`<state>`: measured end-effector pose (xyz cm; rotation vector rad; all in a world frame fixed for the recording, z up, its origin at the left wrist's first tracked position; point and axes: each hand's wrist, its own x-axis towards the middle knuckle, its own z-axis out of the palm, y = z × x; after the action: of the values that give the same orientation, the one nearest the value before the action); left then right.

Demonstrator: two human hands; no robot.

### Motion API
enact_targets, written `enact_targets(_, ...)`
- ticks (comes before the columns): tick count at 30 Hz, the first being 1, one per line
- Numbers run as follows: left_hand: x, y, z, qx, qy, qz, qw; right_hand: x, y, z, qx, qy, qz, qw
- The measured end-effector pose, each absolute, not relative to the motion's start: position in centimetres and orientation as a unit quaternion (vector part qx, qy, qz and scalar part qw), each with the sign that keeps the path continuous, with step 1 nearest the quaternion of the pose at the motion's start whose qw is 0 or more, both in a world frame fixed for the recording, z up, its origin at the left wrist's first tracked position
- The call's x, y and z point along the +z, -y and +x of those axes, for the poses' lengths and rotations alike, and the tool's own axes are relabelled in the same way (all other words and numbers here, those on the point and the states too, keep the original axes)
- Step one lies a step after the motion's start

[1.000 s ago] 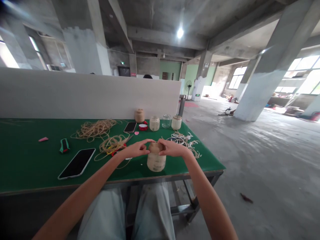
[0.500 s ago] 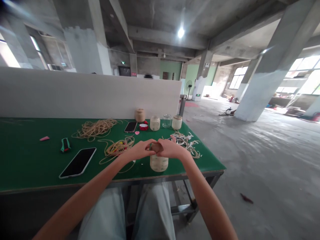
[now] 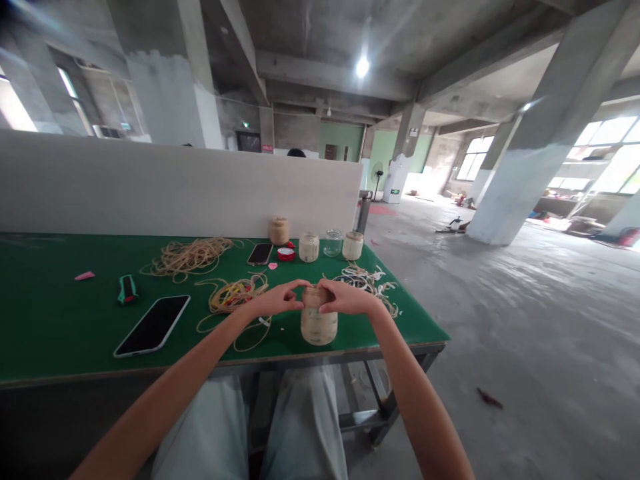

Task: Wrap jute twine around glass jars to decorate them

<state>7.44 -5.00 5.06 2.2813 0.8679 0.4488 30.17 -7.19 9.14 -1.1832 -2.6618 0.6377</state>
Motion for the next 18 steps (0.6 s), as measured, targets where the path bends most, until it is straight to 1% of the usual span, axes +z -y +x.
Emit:
enact_targets(11,6.9,6.0,5.7,0.176,-0.362,0.868,0.29,8.6,7.3,28.2,0.231,0.89,-0.38,0.103)
enact_targets(18,6.9,6.7,7.6,0.194,-0.376,0.863,0.277,9.7,7.9,28.1,0.176,0.883,-0.424,0.095)
